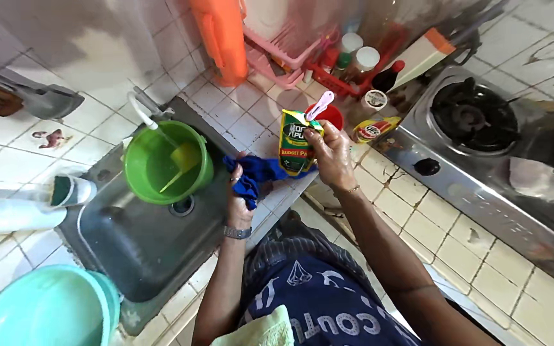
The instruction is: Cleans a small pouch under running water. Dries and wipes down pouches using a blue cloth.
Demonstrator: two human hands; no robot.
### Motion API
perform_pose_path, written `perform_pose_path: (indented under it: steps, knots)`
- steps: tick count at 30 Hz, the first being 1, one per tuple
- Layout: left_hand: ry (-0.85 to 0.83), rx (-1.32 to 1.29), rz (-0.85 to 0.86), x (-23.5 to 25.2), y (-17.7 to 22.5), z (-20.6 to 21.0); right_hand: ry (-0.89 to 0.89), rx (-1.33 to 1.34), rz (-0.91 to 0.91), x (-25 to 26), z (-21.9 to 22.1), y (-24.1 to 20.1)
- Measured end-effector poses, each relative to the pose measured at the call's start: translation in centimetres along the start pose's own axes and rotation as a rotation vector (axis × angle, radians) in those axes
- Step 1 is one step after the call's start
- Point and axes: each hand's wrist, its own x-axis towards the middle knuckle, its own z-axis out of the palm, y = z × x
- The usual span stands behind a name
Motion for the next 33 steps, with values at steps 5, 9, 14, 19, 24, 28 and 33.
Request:
perform_pose_path:
  steps: [5,9,14,19,24,28,33]
  knots:
    - [-0.187,0.480,0.343,-1.3,-0.1,6.0,0.009,-0.045,-0.018,-1.3,2.5,1.0]
    - [-0.118,0.788,0.638,1.8,-2.2,6.1,-0.036,-0.072,-0.080,-2.1,4.1,0.6]
    - [-0.041,0.668,0.487,1.9,-3.9,3.5,-0.050,-0.092,-0.123,-1.2,3.5,-0.5]
    - [0.132,0.399,0.038,1.6,-5.1,4.1,-0.030,-0.084,-0.144,-0.1,3.2,-1.2]
    - [0.161,0.599,0.056,2.1,-5.0,4.0,-0.075,-0.122,-0.183,-0.9,2.9,0.2]
    - [0.137,0.729,0.012,1.8,-5.8,4.2,-0.113,-0.286,-0.142,-0.4,-0.1,0.3]
    - [0.058,0.712,-0.025,1.9,-6.9,3.6,0.001,-0.311,-0.136,2.6,-6.2,-0.3]
